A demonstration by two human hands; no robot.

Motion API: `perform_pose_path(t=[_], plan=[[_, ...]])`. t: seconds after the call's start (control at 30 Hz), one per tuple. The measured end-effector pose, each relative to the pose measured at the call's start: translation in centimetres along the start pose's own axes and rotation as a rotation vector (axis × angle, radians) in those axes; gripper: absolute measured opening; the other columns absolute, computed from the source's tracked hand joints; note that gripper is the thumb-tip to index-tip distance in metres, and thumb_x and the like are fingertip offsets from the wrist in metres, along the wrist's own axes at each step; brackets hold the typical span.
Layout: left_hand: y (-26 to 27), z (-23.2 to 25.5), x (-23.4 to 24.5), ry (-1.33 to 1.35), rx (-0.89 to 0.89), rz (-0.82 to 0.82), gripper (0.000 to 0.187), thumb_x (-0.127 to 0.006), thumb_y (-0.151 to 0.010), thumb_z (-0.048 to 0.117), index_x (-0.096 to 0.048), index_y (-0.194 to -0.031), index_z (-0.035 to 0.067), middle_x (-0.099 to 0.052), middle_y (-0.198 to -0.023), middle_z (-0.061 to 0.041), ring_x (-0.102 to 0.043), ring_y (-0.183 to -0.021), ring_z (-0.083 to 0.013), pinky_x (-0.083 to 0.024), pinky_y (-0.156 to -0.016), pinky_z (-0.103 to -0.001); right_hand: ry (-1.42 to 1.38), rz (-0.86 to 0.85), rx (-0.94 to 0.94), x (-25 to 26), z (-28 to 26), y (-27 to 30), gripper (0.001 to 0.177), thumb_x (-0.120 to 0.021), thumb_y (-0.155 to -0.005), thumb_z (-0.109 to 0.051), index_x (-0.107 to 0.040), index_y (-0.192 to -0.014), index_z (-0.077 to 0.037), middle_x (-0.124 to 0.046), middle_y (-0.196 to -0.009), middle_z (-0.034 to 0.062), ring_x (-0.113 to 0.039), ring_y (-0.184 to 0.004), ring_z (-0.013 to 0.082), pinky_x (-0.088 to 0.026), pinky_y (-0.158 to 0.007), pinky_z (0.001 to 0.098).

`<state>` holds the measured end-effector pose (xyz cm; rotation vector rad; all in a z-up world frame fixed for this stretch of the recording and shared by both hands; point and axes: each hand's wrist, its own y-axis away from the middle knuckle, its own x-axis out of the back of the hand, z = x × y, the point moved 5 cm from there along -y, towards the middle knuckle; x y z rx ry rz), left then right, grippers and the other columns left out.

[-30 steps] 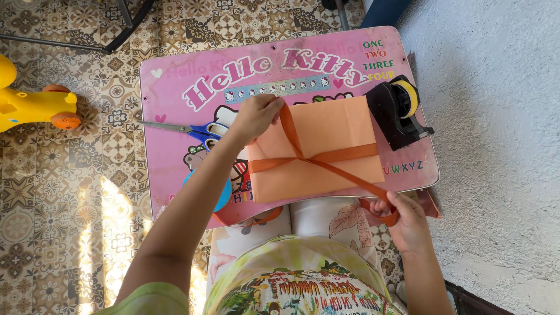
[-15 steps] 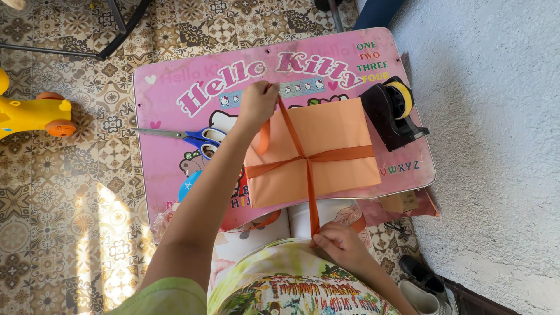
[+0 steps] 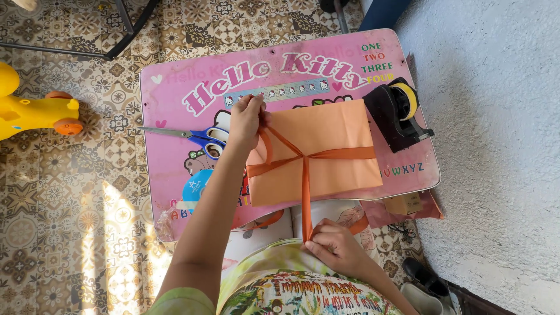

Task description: The person wraps a rectangular box with orange paper and ties an orange ribbon around it. They form a neat bow on top and adjust the loops to finish the presentation.

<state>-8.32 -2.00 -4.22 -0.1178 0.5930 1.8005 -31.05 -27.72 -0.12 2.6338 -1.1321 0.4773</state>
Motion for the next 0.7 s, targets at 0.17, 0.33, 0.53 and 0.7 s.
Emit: perform_pose_path(t=[0.17,0.33,0.53,0.7], plan=[[5.1,2.5,-2.0,-0.808,-0.375,-0.385,0.032,-0.082,-0.084,0.021,-0.055,-0.078,0.004,-0.064,-0.097,-0.004,-0.058,-0.068,-0.0185,-0.047,-0.058,-0.035,0.009,-0.045,-0.018,0.3,-0.6,-1.0,0.023,-0.066,-0.091,-0.018,-0.079,-0.087,0.0,-0.073,-0.082,0.0102,-0.066,-0.087,0.0236,-0.053,-0.075,0.0366],[9.8,1.1,-3.8,-1.328,-0.505,-0.646,0.017,-0.081,-0.078,0.021,-0.078,-0.093,0.017,-0.067,-0.083,-0.003,-0.066,-0.076,-0.0221,-0.051,-0.065,-0.04,0.068,-0.025,-0.069,0.1,1.0,-1.7,0.02,-0.07,-0.086,-0.018,-0.077,-0.084,0.001,-0.074,-0.087,0.0123,-0.067,-0.087,0.0274,-0.054,-0.075,0.0387],[9.8,0.1,-3.2,-1.422,-0.456,-0.666,0.008,-0.08,-0.077,0.015,-0.076,-0.084,0.013,-0.07,-0.085,0.0,-0.068,-0.082,-0.0228,-0.053,-0.071,-0.039,0.157,-0.155,-0.127,-1.3,5.4,-1.1,0.022,-0.07,-0.086,-0.021,-0.074,-0.079,0.0,-0.072,-0.084,0.0133,-0.068,-0.08,0.0292,-0.054,-0.072,0.041],[6.4,1.6,-3.1,-1.176,-0.398,-0.892,0.023,-0.084,-0.072,0.017,-0.071,-0.09,0.01,-0.062,-0.088,-0.007,-0.068,-0.079,-0.0228,-0.055,-0.07,-0.037,0.108,-0.097,-0.327,-2.0,9.2,-1.3,0.023,-0.064,-0.088,-0.021,-0.075,-0.083,-0.001,-0.073,-0.086,0.011,-0.07,-0.071,0.0273,-0.056,-0.069,0.0395]])
